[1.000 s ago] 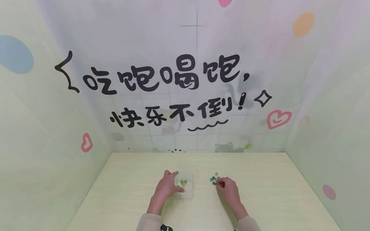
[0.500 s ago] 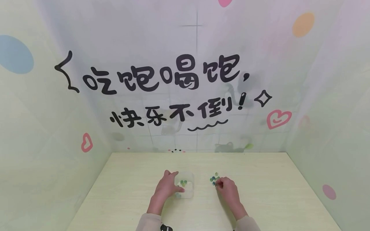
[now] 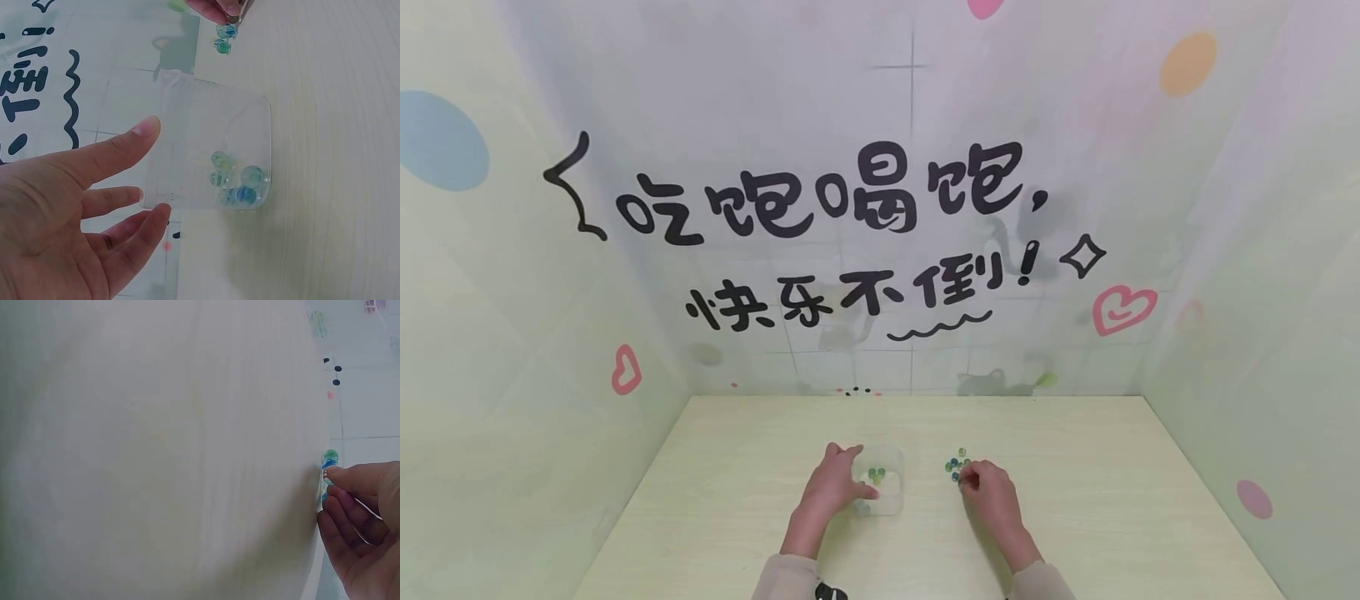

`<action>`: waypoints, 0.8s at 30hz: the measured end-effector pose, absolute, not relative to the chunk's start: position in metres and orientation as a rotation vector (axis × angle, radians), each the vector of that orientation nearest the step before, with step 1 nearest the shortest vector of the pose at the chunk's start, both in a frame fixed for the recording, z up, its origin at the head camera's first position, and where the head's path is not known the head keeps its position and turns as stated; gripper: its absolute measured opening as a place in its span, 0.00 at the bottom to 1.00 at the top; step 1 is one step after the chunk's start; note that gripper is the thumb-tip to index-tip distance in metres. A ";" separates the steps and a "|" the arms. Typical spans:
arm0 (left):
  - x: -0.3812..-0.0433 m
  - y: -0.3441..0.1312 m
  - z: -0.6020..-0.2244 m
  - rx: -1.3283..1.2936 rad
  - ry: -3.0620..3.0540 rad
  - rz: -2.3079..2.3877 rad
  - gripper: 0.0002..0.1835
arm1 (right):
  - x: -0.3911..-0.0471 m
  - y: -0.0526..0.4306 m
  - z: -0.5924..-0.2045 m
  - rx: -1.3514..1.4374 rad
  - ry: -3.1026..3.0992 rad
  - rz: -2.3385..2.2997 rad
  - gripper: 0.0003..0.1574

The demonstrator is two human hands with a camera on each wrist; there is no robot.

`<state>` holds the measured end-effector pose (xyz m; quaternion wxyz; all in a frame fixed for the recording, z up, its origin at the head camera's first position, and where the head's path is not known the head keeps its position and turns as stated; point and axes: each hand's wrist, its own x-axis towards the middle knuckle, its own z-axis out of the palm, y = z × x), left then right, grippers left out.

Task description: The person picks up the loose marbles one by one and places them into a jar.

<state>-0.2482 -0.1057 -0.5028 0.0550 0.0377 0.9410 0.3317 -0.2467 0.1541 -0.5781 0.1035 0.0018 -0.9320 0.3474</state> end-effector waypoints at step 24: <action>-0.247 -0.108 -0.500 0.117 2.839 1.042 0.42 | -0.244 0.151 -0.569 -0.008 -2.711 1.099 0.07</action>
